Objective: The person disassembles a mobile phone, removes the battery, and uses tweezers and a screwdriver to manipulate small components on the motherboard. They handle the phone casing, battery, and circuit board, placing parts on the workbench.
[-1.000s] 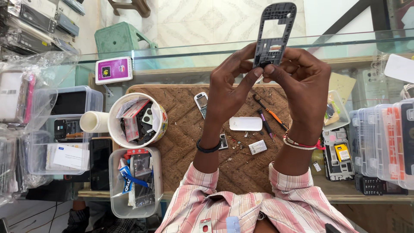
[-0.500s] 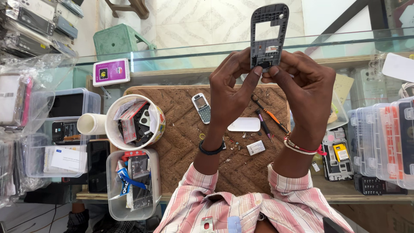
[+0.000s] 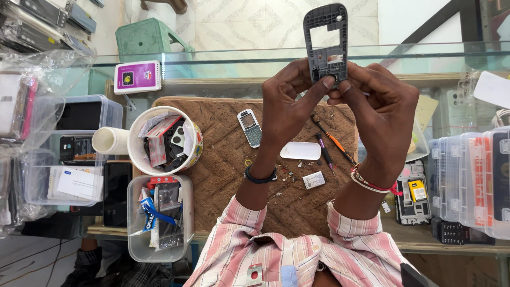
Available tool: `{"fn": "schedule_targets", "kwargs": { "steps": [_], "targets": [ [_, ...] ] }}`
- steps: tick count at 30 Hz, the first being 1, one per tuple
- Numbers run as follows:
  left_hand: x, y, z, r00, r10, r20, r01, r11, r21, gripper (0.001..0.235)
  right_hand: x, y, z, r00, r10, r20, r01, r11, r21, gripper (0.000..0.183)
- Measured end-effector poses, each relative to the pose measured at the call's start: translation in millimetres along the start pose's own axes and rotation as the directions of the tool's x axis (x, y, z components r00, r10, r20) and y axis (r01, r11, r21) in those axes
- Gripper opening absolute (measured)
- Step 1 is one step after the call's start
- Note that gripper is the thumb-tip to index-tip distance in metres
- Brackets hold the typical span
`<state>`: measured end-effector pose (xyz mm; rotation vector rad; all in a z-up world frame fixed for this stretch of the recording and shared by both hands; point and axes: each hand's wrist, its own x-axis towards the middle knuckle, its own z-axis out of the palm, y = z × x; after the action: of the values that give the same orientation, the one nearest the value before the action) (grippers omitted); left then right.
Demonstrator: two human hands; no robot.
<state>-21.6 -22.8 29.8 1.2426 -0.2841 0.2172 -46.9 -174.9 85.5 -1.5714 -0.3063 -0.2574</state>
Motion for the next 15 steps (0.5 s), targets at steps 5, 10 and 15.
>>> {"fn": "schedule_targets", "kwargs": {
  "steps": [5,10,15],
  "targets": [
    [4,0,-3,0.999,-0.008,0.033,0.008,1.000,-0.011,0.040,0,3,2,1.000,-0.008,-0.005,0.008,1.000,0.008,0.026],
    [7,-2,-8,0.991,-0.035,0.128,0.043,0.997,-0.064,0.039,0,8,0,1.000,-0.018,-0.005,0.017,1.000,-0.019,0.025],
    [5,-6,-12,0.986,-0.041,0.162,0.044,0.999,-0.012,0.039,0,12,-2,1.000,0.010,-0.016,-0.010,1.000,-0.019,0.023]
  ]
}}
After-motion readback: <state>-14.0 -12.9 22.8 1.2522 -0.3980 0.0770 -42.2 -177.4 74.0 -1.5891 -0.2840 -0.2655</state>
